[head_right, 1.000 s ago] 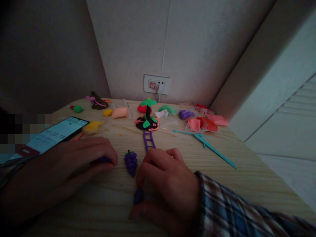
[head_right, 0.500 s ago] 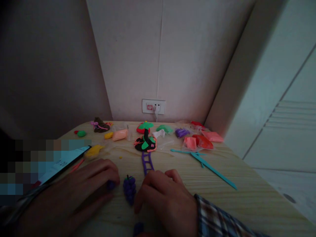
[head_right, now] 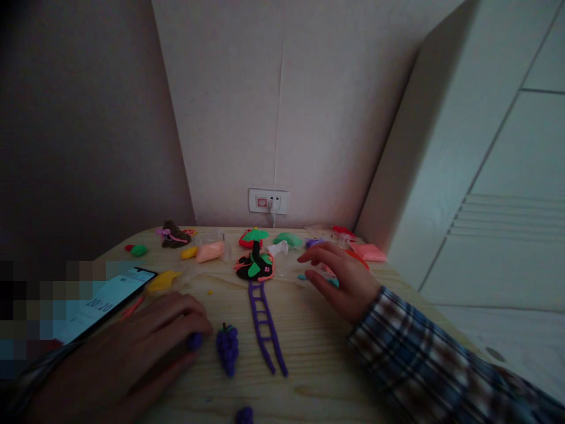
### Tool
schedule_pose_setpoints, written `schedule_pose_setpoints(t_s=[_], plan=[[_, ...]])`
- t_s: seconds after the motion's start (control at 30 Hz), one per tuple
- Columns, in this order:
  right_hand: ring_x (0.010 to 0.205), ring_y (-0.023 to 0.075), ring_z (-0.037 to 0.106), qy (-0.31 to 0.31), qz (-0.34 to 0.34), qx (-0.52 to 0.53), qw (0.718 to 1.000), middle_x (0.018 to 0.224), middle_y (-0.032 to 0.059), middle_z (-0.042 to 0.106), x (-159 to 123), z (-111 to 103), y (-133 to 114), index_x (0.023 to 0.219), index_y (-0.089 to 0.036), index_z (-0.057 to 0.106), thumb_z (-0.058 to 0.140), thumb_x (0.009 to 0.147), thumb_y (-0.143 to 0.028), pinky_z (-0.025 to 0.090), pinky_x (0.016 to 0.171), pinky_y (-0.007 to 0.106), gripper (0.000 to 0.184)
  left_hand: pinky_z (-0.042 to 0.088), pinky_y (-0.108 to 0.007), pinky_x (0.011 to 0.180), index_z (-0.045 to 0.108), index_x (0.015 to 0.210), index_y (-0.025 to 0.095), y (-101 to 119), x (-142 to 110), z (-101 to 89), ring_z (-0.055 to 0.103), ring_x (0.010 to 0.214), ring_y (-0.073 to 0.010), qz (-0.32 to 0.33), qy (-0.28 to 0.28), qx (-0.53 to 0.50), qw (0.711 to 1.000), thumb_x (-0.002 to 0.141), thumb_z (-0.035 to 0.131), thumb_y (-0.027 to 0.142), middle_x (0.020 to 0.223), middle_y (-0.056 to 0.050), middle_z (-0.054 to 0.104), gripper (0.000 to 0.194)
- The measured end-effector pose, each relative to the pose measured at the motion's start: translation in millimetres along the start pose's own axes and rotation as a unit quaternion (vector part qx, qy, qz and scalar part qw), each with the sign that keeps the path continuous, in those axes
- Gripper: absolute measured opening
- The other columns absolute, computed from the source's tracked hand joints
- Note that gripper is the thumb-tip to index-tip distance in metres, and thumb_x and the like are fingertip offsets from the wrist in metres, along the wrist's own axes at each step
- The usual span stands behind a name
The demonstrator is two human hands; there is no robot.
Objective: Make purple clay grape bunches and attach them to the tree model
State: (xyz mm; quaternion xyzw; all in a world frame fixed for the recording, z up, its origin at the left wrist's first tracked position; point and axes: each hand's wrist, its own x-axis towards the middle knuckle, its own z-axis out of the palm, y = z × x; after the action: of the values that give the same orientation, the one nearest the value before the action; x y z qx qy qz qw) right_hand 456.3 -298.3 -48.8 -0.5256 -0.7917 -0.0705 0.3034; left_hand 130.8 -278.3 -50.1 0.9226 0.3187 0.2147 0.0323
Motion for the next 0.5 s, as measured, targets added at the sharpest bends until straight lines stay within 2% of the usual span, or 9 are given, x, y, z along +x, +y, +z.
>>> schedule_pose_setpoints(t_s=[0.1, 0.2, 0.37, 0.5], plan=[[0.121, 0.0319, 0.067, -0.004, -0.009, -0.038, 0.999, 0.128, 0.0176, 0.071, 4.3, 3.3, 11.3, 0.125, -0.016, 0.068, 0.048, 0.103, -0.031, 0.056, 0.102, 0.053, 0.033, 0.055, -0.037, 0.099, 0.072, 0.11, 0.027, 0.4, 4.8, -4.0, 0.064, 0.103, -0.0268, -0.014, -0.006, 0.028, 0.999, 0.096, 0.058, 0.033, 0.104, -0.005, 0.072, 0.021], [0.131, 0.035, 0.061, -0.009, 0.003, -0.083, 0.996, 0.141, 0.0221, 0.063, 12.3, 10.6, 18.4, 0.137, -0.012, 0.061, 0.048, 0.104, -0.027, 0.052, 0.108, 0.059, 0.038, 0.054, -0.038, 0.101, 0.073, 0.111, 0.027, -0.5, 4.9, -8.0, 0.065, 0.105, -0.0268, -0.026, -0.021, 0.05, 0.998, 0.096, 0.058, 0.028, 0.107, -0.005, 0.072, 0.022], [0.126, 0.03, 0.063, -0.03, 0.035, -0.159, 0.986, 0.145, 0.0118, 0.06, 36.6, 26.1, 28.2, 0.139, -0.02, 0.061, 0.067, 0.102, -0.034, 0.054, 0.104, 0.055, 0.04, 0.055, -0.046, 0.102, 0.075, 0.114, 0.021, 5.3, 7.3, -13.3, 0.068, 0.112, -0.0291, -0.058, -0.099, 0.1, 0.988, 0.095, 0.047, 0.011, 0.12, -0.01, 0.074, 0.035], [0.119, 0.0278, 0.066, -0.047, 0.063, -0.216, 0.973, 0.139, 0.0111, 0.063, 52.9, 34.7, 36.7, 0.135, -0.02, 0.062, 0.067, 0.102, -0.035, 0.058, 0.098, 0.051, 0.037, 0.054, -0.053, 0.104, 0.075, 0.116, 0.018, 13.9, 12.6, -15.7, 0.067, 0.118, -0.0317, -0.087, -0.146, 0.108, 0.98, 0.096, 0.045, 0.005, 0.126, -0.012, 0.073, 0.039]])
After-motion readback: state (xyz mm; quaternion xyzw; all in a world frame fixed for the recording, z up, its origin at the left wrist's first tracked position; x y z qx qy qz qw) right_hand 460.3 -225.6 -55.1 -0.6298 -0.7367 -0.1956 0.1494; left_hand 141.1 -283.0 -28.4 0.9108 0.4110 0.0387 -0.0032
